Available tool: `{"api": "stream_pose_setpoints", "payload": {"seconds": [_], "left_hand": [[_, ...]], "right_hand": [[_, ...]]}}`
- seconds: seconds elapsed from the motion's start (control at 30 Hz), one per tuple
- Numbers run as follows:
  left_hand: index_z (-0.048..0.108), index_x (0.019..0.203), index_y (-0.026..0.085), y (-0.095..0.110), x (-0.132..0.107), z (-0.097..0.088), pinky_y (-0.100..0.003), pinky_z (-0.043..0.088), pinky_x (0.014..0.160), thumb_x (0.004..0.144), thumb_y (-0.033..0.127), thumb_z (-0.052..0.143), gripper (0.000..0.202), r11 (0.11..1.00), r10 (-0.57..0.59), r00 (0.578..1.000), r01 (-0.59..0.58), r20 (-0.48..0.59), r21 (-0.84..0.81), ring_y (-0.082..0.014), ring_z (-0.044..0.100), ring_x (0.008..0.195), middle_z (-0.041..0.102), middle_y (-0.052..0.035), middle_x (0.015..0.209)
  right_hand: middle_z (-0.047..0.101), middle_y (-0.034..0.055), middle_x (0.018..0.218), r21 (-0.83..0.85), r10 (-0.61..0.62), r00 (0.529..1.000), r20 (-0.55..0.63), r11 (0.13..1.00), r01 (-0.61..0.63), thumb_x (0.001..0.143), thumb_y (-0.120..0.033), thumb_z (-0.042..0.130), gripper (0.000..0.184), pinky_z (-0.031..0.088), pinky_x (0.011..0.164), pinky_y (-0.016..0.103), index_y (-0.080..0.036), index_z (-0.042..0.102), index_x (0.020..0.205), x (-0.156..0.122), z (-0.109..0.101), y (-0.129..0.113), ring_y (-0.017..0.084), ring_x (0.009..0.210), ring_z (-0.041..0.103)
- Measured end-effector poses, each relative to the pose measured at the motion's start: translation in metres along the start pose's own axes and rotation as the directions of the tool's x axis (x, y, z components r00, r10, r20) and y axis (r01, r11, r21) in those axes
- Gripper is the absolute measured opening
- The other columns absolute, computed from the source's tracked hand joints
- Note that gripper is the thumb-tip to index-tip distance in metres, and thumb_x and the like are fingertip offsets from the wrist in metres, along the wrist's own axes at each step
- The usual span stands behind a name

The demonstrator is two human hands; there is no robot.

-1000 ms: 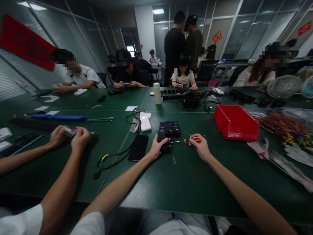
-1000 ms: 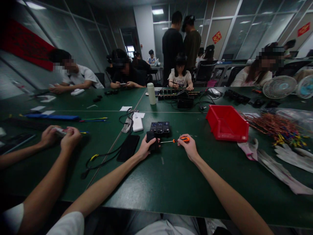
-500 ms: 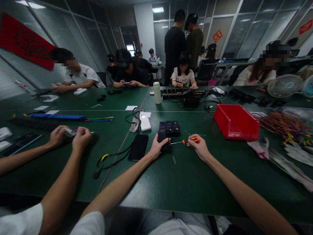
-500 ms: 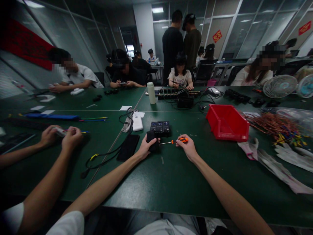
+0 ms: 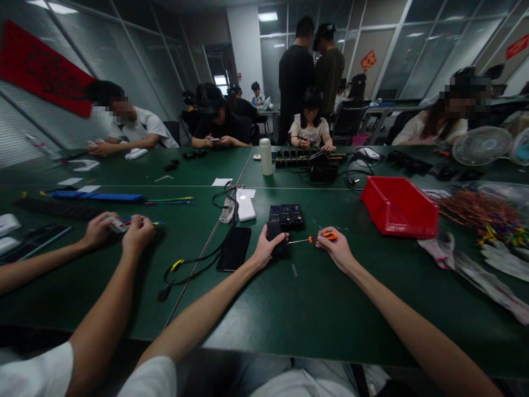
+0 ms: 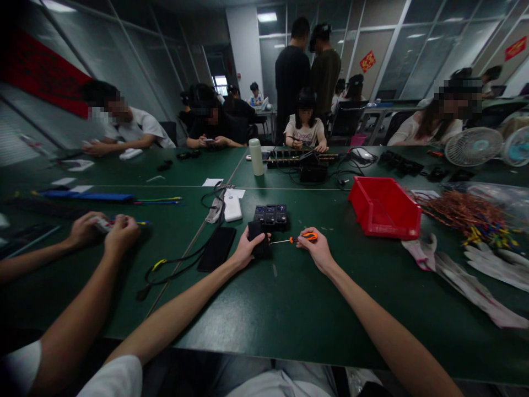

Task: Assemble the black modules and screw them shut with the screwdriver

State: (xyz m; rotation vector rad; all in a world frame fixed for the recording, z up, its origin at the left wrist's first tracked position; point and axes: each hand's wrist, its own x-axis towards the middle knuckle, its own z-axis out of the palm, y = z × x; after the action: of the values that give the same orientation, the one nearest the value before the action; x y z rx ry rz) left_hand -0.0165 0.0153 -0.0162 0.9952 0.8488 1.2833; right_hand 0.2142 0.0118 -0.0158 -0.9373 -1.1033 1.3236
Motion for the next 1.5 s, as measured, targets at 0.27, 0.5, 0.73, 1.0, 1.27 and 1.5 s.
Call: {"api": "stream_pose_setpoints", "payload": {"seconds": [0.27,0.5,0.73,1.0,1.27,1.5], "left_hand": [[0.045,0.111,0.017,0.003,-0.001,0.001,-0.033,0.052,0.073,0.067,0.036,0.072,0.055,1.000,-0.003,1.000,0.003,0.006,0.003,-0.0162,0.064,0.078,0.066,-0.0088,0.094],[0.044,0.111,0.018,0.003,0.000,0.001,-0.035,0.052,0.075,0.068,0.034,0.071,0.054,1.000,0.003,1.000,-0.003,0.013,-0.004,-0.0161,0.065,0.079,0.066,-0.0082,0.094],[0.043,0.112,0.017,0.006,-0.002,0.002,-0.036,0.053,0.073,0.066,0.037,0.072,0.057,0.999,-0.017,1.000,0.017,0.009,-0.035,-0.0162,0.065,0.077,0.065,-0.0096,0.096],[0.044,0.114,0.018,0.001,0.000,0.001,-0.032,0.054,0.067,0.066,0.035,0.071,0.057,1.000,0.007,1.000,-0.007,-0.006,-0.005,-0.0155,0.064,0.075,0.062,-0.0077,0.097],[0.046,0.115,0.019,0.004,-0.001,0.002,-0.033,0.054,0.069,0.066,0.034,0.072,0.058,1.000,0.000,1.000,0.000,-0.003,0.002,-0.0163,0.063,0.077,0.063,-0.0066,0.094],[0.047,0.110,0.017,0.004,-0.001,0.001,-0.035,0.054,0.072,0.066,0.034,0.072,0.053,1.000,-0.014,1.000,0.014,-0.006,-0.019,-0.0161,0.063,0.077,0.064,-0.0076,0.094]], "right_hand": [[0.055,-0.0029,0.061,-0.117,0.041,0.999,0.020,0.992,-0.039,0.075,-0.042,0.065,0.028,0.047,0.045,0.023,-0.019,0.054,0.086,0.000,-0.003,0.001,0.011,0.050,0.055],[0.056,-0.0024,0.063,-0.231,-0.038,0.999,0.030,0.972,0.044,0.074,-0.037,0.066,0.028,0.046,0.049,0.024,-0.019,0.053,0.092,0.000,-0.005,-0.001,0.012,0.055,0.055],[0.059,0.0031,0.088,-0.320,-0.155,0.987,0.042,0.934,0.160,0.065,-0.033,0.071,0.027,0.050,0.052,0.027,-0.020,0.056,0.083,0.001,-0.004,0.002,0.014,0.064,0.057],[0.059,0.0020,0.071,-0.389,-0.093,0.990,0.101,0.913,0.126,0.081,-0.043,0.055,0.026,0.049,0.053,0.028,-0.019,0.058,0.089,-0.002,-0.003,-0.009,0.014,0.058,0.057],[0.059,0.0018,0.081,-0.348,-0.133,0.990,0.051,0.927,0.142,0.073,-0.043,0.065,0.037,0.049,0.052,0.029,-0.021,0.052,0.099,0.000,-0.004,-0.002,0.013,0.056,0.057],[0.059,0.0043,0.087,-0.361,-0.168,0.984,0.064,0.915,0.179,0.069,-0.037,0.069,0.029,0.052,0.067,0.035,-0.020,0.056,0.087,0.001,-0.006,-0.001,0.017,0.069,0.059]]}}
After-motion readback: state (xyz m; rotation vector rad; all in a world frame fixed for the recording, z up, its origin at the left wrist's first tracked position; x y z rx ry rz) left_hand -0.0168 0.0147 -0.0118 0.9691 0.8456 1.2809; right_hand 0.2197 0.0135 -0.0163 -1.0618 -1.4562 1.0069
